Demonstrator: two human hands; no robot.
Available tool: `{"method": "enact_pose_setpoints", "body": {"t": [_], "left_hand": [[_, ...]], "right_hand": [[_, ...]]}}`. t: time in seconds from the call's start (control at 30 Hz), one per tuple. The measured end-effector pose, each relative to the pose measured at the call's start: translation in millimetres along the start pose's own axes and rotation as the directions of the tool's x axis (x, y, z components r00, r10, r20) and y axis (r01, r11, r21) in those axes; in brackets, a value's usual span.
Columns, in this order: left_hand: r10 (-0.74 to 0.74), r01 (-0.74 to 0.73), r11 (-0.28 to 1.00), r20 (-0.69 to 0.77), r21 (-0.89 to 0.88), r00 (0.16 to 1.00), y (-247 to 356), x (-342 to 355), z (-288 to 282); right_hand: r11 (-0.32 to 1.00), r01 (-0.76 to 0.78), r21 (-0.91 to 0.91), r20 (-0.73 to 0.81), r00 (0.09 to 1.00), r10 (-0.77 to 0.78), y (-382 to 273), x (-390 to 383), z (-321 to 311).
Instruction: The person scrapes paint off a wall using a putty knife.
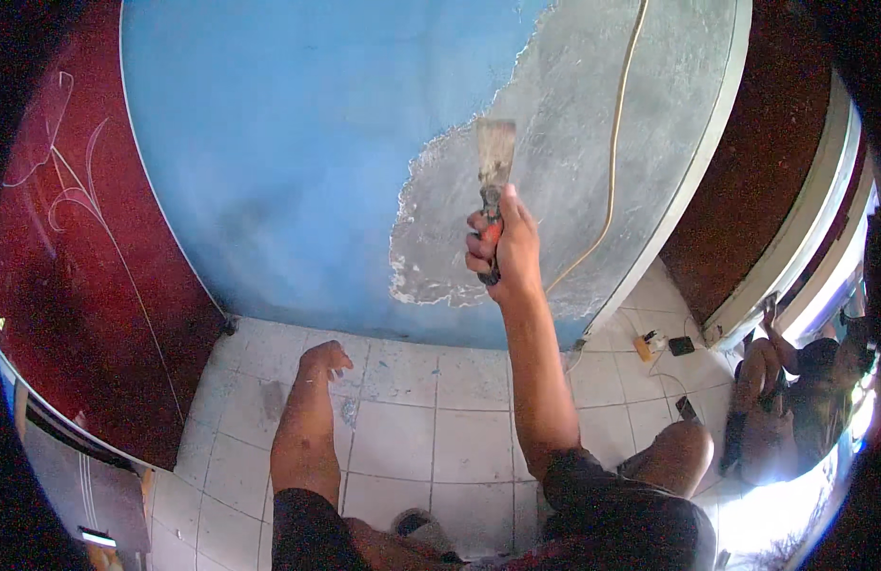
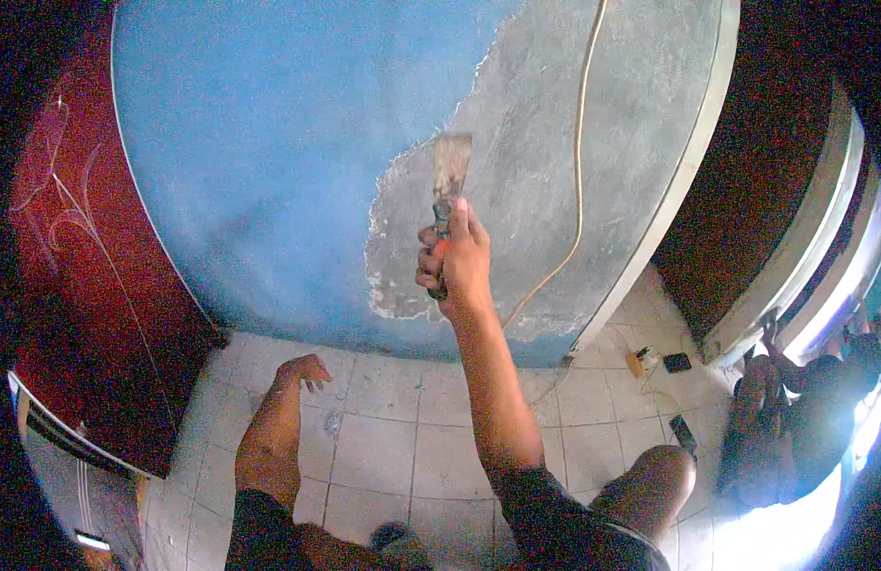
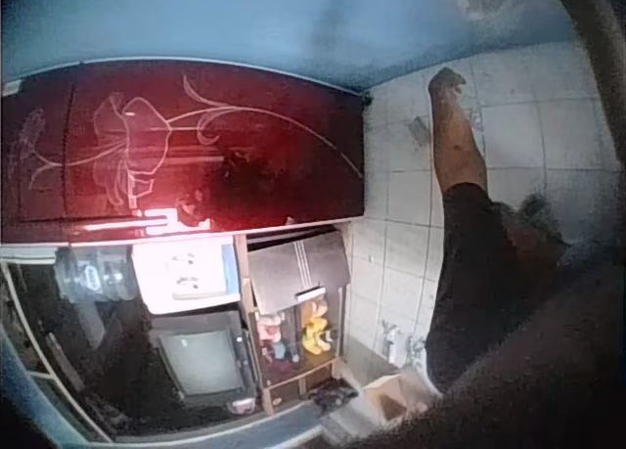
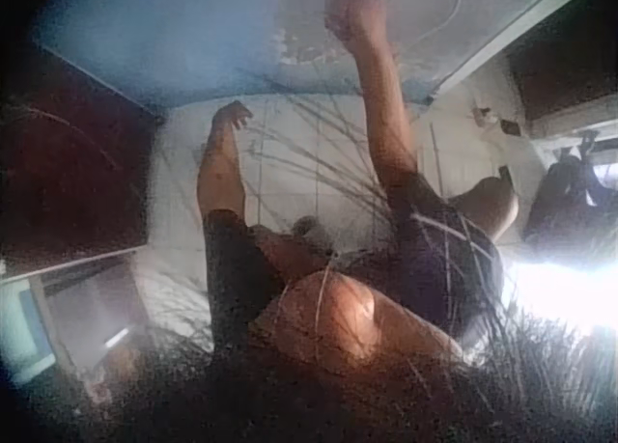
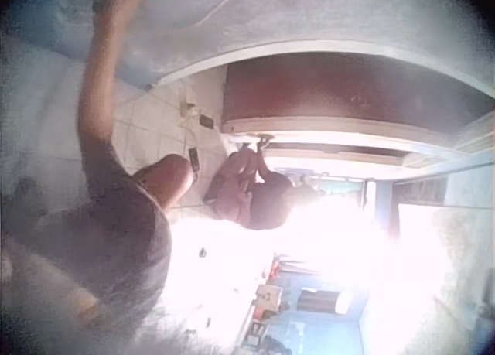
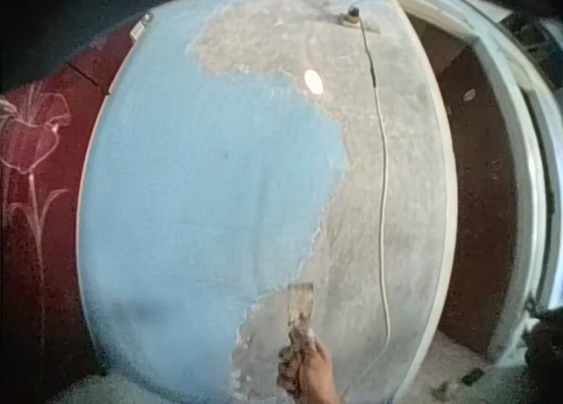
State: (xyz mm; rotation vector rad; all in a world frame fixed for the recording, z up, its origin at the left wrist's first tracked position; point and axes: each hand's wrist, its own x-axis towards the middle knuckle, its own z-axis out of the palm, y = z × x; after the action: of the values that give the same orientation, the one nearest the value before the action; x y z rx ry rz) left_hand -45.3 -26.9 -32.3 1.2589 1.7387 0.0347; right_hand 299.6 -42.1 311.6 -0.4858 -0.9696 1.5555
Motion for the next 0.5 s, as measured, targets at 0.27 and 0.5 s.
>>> {"method": "enact_pose_setpoints", "body": {"t": [0.27,0.5], "left_hand": [[-0.014,0.011,0.996,0.031,0.088,0.999,45.5,-12.5,2.8],[0.004,-0.004,0.999,-0.002,0.055,1.000,48.0,-30.0,-4.5]], "right_hand": [[0.994,0.109,-0.009,-0.040,0.993,-0.109,-11.7,14.1,-0.5],[0.999,0.046,-0.017,-0.085,0.995,-0.047,-2.4,34.4,12.3]]}}
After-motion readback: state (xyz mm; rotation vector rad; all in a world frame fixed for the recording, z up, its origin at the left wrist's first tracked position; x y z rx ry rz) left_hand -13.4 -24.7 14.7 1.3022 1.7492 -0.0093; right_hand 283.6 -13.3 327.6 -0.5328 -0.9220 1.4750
